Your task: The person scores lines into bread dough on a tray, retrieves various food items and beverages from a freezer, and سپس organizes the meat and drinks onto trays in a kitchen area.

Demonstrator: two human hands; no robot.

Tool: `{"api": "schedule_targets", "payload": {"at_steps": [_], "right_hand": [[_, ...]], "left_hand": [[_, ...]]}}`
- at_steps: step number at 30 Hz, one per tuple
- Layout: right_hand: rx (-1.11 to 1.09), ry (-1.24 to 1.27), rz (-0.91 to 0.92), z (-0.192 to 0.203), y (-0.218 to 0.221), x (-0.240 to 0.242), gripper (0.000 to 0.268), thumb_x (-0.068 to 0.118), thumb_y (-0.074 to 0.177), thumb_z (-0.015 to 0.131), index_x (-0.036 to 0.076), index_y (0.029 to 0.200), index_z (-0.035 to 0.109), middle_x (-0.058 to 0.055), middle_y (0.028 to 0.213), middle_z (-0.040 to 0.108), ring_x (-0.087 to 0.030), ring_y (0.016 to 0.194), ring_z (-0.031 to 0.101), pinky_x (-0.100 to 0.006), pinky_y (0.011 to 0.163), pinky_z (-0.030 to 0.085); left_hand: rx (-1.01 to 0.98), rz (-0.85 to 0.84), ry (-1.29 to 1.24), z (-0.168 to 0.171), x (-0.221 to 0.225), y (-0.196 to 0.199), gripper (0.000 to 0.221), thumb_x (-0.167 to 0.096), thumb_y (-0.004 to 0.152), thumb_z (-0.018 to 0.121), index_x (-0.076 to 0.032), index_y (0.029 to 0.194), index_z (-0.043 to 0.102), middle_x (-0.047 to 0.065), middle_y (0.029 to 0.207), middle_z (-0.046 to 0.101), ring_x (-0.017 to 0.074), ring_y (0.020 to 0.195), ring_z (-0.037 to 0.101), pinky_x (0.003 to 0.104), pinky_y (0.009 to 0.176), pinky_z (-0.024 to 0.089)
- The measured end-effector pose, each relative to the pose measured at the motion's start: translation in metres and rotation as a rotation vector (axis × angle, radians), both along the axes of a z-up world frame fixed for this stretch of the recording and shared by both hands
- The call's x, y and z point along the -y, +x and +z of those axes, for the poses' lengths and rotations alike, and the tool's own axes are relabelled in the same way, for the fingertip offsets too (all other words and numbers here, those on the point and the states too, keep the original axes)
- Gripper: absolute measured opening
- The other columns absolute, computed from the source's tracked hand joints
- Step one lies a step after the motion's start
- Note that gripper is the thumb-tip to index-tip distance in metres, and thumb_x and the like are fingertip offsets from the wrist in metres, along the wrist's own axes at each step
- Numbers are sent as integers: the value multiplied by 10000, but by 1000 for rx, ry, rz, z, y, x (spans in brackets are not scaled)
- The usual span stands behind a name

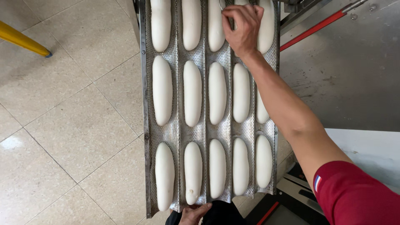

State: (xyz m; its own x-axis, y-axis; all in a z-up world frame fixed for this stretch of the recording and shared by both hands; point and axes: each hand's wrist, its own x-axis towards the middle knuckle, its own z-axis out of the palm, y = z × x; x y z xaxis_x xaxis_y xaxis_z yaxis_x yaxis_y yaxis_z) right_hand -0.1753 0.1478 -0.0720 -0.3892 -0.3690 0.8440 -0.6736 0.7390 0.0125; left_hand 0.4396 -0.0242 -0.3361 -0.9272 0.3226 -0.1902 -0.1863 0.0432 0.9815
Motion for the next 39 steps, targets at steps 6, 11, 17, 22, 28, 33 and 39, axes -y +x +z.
{"api": "schedule_targets", "payload": {"at_steps": [6, 11, 17, 22, 28, 33, 39], "right_hand": [[85, 55, 12, -20, 19, -4, 115, 147, 1019, 837, 155, 970, 733, 14, 1066, 779, -107, 931, 655, -362, 976, 375], [124, 172, 102, -40, 138, -47, 133, 190, 964, 850, 155, 910, 734, 7, 1017, 783, -116, 908, 667, -387, 1010, 366], [10, 46, -53, -1, 35, -85, 74, 82, 979, 827, 123, 999, 768, -1, 1071, 797, -118, 946, 654, -373, 982, 362], [-17, 77, -53, 1, -6, -85, 73, 87, 957, 805, 120, 976, 742, 6, 1054, 778, -140, 986, 673, -387, 982, 363], [101, 213, 2, -48, 122, -105, 107, 186, 981, 841, 164, 935, 747, 9, 1032, 783, -98, 890, 635, -373, 988, 361], [133, 84, -84, -23, 141, -145, 110, 138, 976, 857, 130, 930, 757, -6, 1048, 792, -107, 923, 656, -368, 976, 351], [14, 48, -133, 18, 25, -151, 78, 82, 988, 837, 112, 955, 773, 14, 1043, 792, -127, 927, 652, -370, 935, 352]], "left_hand": [[36, 109, 183, -10, 2, 16, 328, 39, 896, 763, -25, 1216, 746, 357, 1271, 647, 388, 1209, 695, 464, 992, 556], [127, 120, 242, -12, 9, 6, 348, 52, 891, 766, -5, 1232, 727, 346, 1281, 641, 384, 1226, 689, 470, 1019, 569], [132, 79, 138, -9, 18, 3, 306, 55, 881, 750, -13, 1179, 766, 342, 1212, 695, 356, 1153, 743, 429, 950, 594], [771, 369, 532, -8, 19, -3, 433, 123, 838, 742, 50, 1252, 640, 323, 1165, 743, 379, 1124, 776, 453, 941, 608], [1003, 352, 240, -14, 31, -10, 699, 99, 872, 723, 99, 1473, 365, 406, 1056, 721, 487, 1034, 716, 517, 930, 588], [-582, 233, -75, -19, 37, -14, 540, 19, 823, 831, -130, 1317, 671, 264, 1229, 738, 260, 1222, 729, 377, 1072, 599], [303, 210, 27, -19, 32, -28, 500, -2, 824, 826, -38, 1295, 660, 276, 1216, 739, 284, 1195, 730, 398, 1061, 596]]}}
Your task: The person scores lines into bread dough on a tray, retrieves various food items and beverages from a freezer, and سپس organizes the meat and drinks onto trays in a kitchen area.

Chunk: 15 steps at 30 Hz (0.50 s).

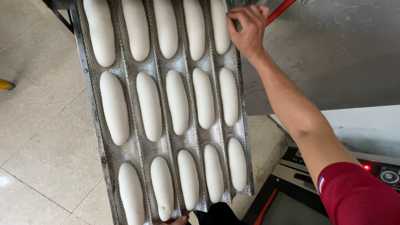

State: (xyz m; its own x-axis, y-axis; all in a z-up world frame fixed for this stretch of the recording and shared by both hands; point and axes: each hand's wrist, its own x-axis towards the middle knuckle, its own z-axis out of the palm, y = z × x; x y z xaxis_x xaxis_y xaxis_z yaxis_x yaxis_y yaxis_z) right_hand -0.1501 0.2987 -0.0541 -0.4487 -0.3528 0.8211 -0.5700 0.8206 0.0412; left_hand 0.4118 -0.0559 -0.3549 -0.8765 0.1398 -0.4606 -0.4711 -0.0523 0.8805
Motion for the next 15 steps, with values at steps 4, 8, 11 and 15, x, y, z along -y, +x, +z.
{"api": "schedule_targets", "payload": {"at_steps": [4, 8, 11, 15], "right_hand": [[29, 47, -19, -10, -8, -3, 72, 96, 964, 816, 112, 950, 747, 11, 1038, 771, -147, 954, 655, -384, 963, 354], [170, 140, -10, -49, 80, -12, 66, 144, 1024, 813, 137, 990, 757, -10, 1081, 783, -111, 940, 646, -384, 1013, 363], [165, 165, -14, -51, 156, -7, 110, 192, 948, 846, 130, 950, 755, -17, 1019, 777, -119, 899, 641, -382, 978, 347], [130, 4, 7, -30, 192, 37, 126, 125, 928, 873, 109, 938, 749, 2, 1020, 783, -127, 899, 648, -368, 965, 342]], "left_hand": [[295, 84, 102, -5, -4, -3, 485, -18, 826, 821, 35, 1277, 652, 285, 1205, 740, 304, 1172, 731, 416, 1051, 594], [480, 169, 213, -9, -6, -1, 487, -34, 827, 817, 108, 1259, 644, 294, 1194, 740, 324, 1150, 732, 433, 1042, 591], [587, 260, 307, -6, -5, -12, 500, -46, 828, 814, 163, 1246, 638, 301, 1186, 741, 338, 1134, 732, 446, 1035, 589], [626, 292, 412, 24, -3, -13, 530, -62, 829, 810, 236, 1228, 629, 311, 1175, 741, 358, 1112, 733, 464, 1025, 587]]}}
